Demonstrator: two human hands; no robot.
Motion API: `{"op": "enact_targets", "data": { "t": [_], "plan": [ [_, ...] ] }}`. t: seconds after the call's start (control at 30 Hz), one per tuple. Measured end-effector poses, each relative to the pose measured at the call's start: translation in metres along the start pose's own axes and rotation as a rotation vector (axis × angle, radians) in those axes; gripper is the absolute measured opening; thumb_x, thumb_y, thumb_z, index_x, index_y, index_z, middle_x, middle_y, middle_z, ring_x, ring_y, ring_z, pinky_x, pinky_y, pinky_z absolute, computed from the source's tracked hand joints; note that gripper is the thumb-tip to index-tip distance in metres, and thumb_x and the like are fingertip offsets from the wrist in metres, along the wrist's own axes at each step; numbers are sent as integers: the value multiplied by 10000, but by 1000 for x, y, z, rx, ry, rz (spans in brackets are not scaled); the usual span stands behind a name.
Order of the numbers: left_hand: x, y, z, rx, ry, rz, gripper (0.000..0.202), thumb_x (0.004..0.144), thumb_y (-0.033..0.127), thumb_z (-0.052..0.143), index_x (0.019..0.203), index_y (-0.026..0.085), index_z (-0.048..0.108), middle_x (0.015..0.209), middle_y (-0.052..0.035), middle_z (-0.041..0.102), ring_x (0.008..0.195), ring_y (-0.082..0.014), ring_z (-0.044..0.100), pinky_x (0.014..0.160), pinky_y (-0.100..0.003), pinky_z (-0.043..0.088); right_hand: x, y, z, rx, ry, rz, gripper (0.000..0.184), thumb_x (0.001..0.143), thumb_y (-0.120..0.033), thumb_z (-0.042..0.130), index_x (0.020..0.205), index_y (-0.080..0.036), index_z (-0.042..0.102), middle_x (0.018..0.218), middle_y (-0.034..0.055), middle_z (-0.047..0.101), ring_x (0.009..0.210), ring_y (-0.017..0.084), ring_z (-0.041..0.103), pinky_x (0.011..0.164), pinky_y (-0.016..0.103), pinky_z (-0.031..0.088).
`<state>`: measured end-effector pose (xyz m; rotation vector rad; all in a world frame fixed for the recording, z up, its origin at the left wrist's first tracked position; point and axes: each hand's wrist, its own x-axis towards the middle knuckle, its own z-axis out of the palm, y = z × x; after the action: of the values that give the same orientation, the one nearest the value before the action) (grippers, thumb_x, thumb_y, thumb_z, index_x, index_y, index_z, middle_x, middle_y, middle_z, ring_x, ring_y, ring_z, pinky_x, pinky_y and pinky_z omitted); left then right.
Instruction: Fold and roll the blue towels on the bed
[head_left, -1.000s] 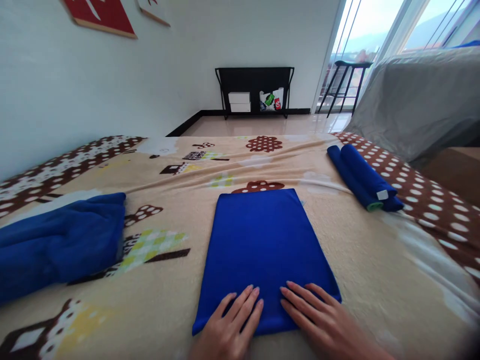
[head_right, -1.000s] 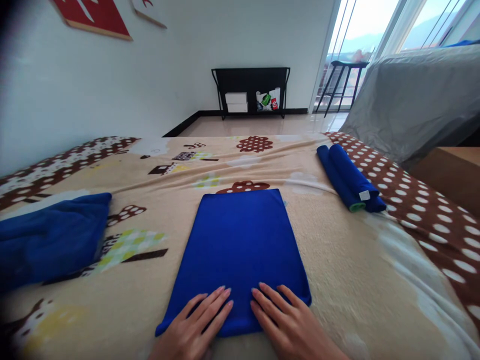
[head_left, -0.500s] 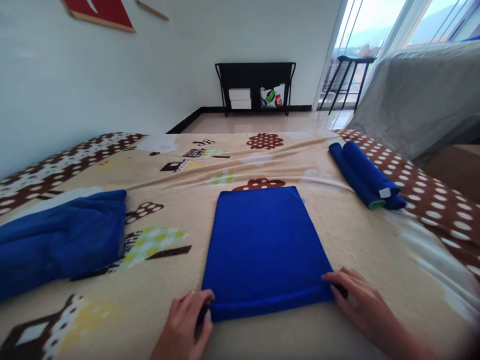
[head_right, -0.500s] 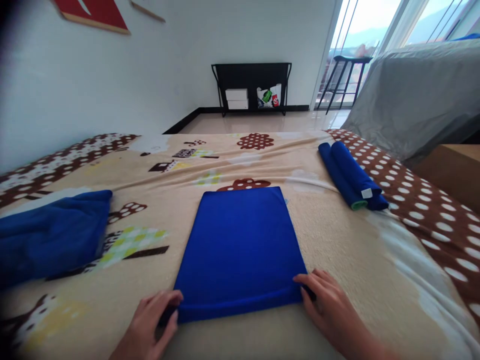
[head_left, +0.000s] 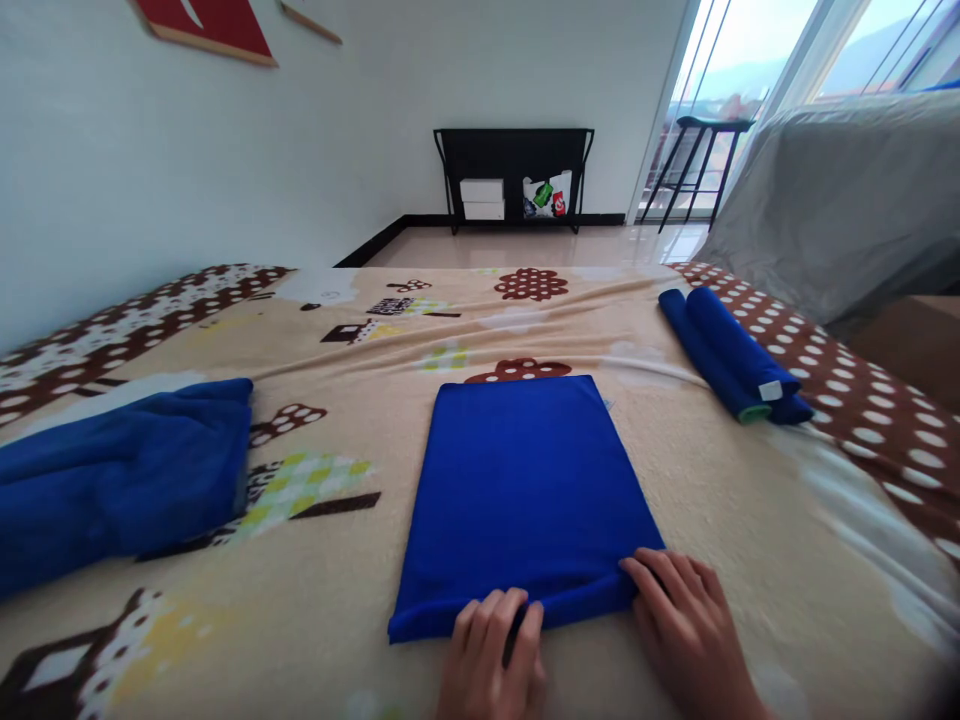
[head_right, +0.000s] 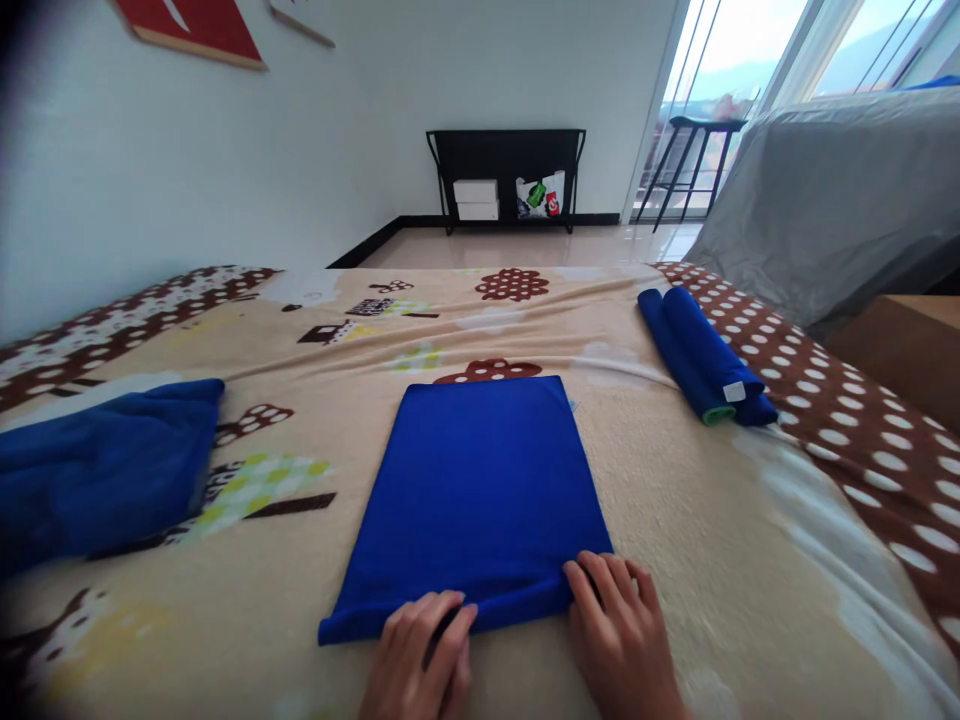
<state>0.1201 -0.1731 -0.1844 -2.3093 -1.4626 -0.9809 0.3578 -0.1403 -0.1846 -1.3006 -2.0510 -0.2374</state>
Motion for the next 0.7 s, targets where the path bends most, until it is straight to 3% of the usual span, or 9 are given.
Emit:
{"op": "enact_targets", "data": {
  "t": [0.13,0.23,0.33,0.4,0.53,0.7],
  "plan": [
    [-6,-11,-6,18,-38,-37,299,907,138,541,1173,193,666,1123,-91,714,1047,-223,644,932,-377,408,-1,4,-12,-20,-35,-19,366,906,-88,462,1226,-178,614,1079,85,694,967,218,612,910,390,392],
    [-8,-15,-11,27,-60,-21,321,935,164,521,1230,184,647,1202,-92,703,1123,-217,631,966,-367,376,6,-17,-13,-11,-69,-206,460,894,-73,406,1311,-163,579,1255,85,645,1163,213,565,994,364,363],
    [-8,-20,-15,76,-130,53,351,947,174,486,1268,179,626,1278,-92,669,1196,-207,601,991,-342,359,17,-44,-3,30,-142,-483,438,951,-225,395,1353,-156,556,1387,51,560,1317,206,461,1062,332,342],
    [-8,-29,-20,140,-181,119,381,930,169,502,1297,169,604,1318,-96,644,1235,-207,579,1027,-340,341,19,-49,2,12,-214,-528,498,958,-371,434,1393,-142,516,1448,61,496,1358,224,418,1093,350,334],
    [-16,-58,-40,248,-256,208,451,898,171,528,1348,151,553,1356,-113,611,1241,-212,579,1151,-382,222,7,-12,-9,-97,-379,-443,620,927,-384,515,1481,-135,388,1526,67,382,1424,226,324,1173,396,247],
    [-27,-82,-64,196,-317,192,535,886,108,500,1418,149,450,1358,-128,603,1241,-188,583,1184,-410,155,-7,45,-34,-88,-444,-389,592,950,-294,518,1500,-158,346,1483,62,449,1396,179,382,1171,378,272]
  ]
}}
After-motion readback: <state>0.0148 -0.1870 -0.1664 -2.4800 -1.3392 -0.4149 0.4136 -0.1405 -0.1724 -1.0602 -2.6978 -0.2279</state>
